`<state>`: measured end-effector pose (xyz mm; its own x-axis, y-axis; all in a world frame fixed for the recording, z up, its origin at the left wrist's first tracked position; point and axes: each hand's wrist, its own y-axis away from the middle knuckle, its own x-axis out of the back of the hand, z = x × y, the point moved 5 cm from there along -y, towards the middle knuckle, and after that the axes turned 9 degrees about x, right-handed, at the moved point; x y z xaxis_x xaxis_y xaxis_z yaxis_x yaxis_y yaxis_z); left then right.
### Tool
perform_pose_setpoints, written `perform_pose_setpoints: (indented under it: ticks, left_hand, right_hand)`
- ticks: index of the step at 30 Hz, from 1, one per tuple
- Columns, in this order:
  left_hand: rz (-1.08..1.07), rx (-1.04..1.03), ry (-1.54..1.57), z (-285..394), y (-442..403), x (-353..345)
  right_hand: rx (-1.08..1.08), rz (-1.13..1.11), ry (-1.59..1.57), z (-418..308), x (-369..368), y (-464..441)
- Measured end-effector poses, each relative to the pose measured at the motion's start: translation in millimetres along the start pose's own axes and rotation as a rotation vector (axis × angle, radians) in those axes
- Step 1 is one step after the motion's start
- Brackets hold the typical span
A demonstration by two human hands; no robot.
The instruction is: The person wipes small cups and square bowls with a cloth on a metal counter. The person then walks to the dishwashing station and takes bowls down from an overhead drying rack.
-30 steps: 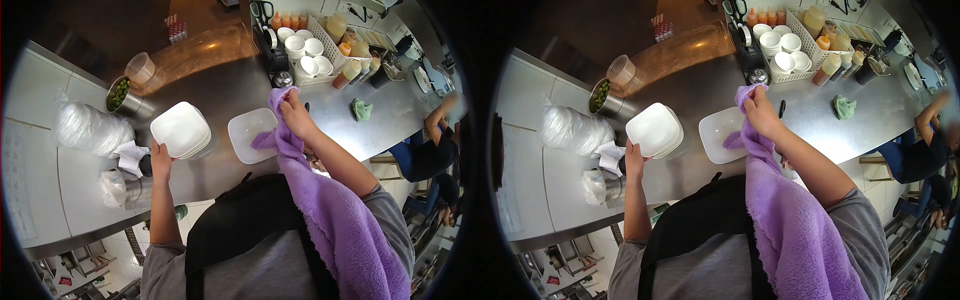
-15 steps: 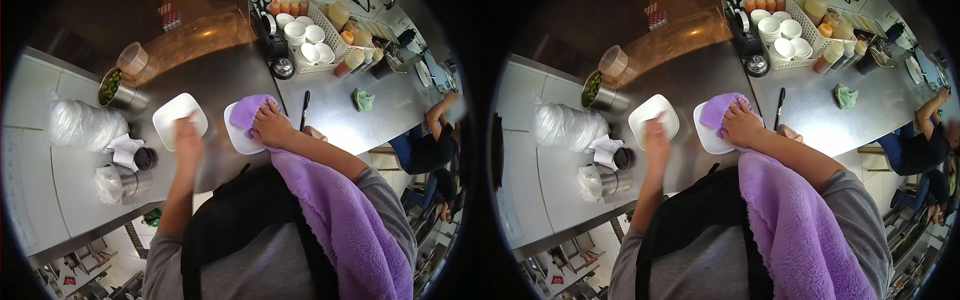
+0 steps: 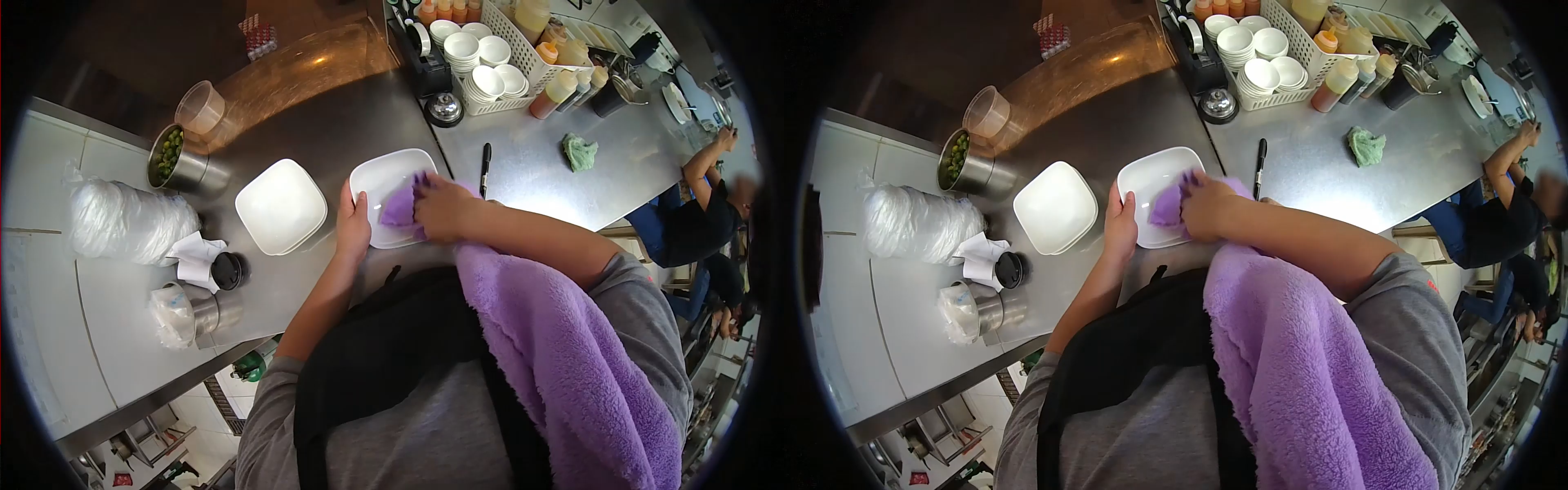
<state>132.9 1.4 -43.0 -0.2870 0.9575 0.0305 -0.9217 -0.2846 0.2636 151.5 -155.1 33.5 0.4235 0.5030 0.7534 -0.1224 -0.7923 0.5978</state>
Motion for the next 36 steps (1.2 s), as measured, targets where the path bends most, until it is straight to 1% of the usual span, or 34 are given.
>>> perform_pose_setpoints:
  ticks: [1,2,3,4,5,7,8,9,11,12,14,15,17,18,20,21,23,24,27,28,30,31,33,34,36]
  left_hand:
    - [0.006,0.007,-0.049,9,2,-1]
    - [0.011,0.017,-0.101,13,4,0]
    - [0.010,0.018,-0.104,13,3,2]
    - [-0.020,0.055,-0.174,12,-1,1]
    - [-0.050,0.091,-0.245,11,-5,1]
    - [-0.094,0.102,-0.260,3,-15,6]
    - [-0.133,0.112,-0.267,-2,-18,6]
    - [-0.133,0.111,-0.269,-7,-20,7]
    - [-0.058,0.005,-0.171,-1,-15,5]
    - [-0.053,0.007,-0.168,0,-11,3]
    - [0.012,-0.041,-0.141,14,-2,0]
    - [0.016,-0.040,-0.135,14,-3,-1]
    - [0.015,-0.083,-0.118,15,-3,-1]
    - [0.015,-0.080,-0.120,15,-2,0]
    - [0.000,-0.099,-0.139,19,-1,-1]
    - [-0.003,-0.100,-0.143,19,-1,-2]
    - [0.017,-0.049,-0.090,15,0,-1]
    - [0.017,-0.049,-0.094,15,1,0]
    - [0.016,0.002,-0.102,14,-1,-2]
    - [0.002,-0.005,-0.075,13,-3,-1]
    - [-0.011,-0.012,-0.050,13,-6,0]
    - [-0.048,0.019,-0.001,12,-8,0]
    - [-0.081,0.049,0.054,12,-7,1]
    - [-0.062,0.019,0.042,14,-4,2]
    - [-0.033,-0.014,0.045,17,-3,4]
  right_hand:
    - [-0.105,0.097,0.309,6,8,3]
    - [-0.104,0.098,0.309,12,2,-5]
    - [-0.100,0.271,0.370,19,0,-20]
    - [-0.097,0.444,0.430,17,10,-23]
    - [-0.099,0.447,0.428,17,12,-28]
    - [-0.015,0.407,0.660,7,14,-41]
    - [0.091,0.665,0.584,13,15,-42]
    - [0.090,0.667,0.585,19,8,-41]
    - [-0.051,0.511,0.528,25,15,-27]
    - [-0.045,0.509,0.529,22,8,-23]
    - [-0.229,0.419,0.495,17,-10,-11]
    - [-0.226,0.414,0.499,6,-14,-10]
    - [-0.250,0.321,0.139,-9,-22,-11]
    - [-0.249,0.320,0.135,-13,-22,-7]
    - [0.146,0.328,-0.281,-33,-19,-1]
    - [0.145,0.332,-0.283,-26,-19,3]
    - [0.158,0.170,-0.196,-1,-24,8]
    - [0.159,0.173,-0.197,5,-22,5]
    - [-0.090,0.528,0.389,28,-11,-3]
    - [-0.092,0.530,0.390,27,-17,-17]
    - [-0.014,0.634,0.240,13,-18,-51]
    - [-0.013,0.634,0.242,1,-7,-49]
    - [0.000,-0.100,-0.398,-25,-9,-32]
    - [-0.002,-0.104,-0.391,-29,6,-15]
    - [-0.196,-0.222,-0.192,-20,19,17]
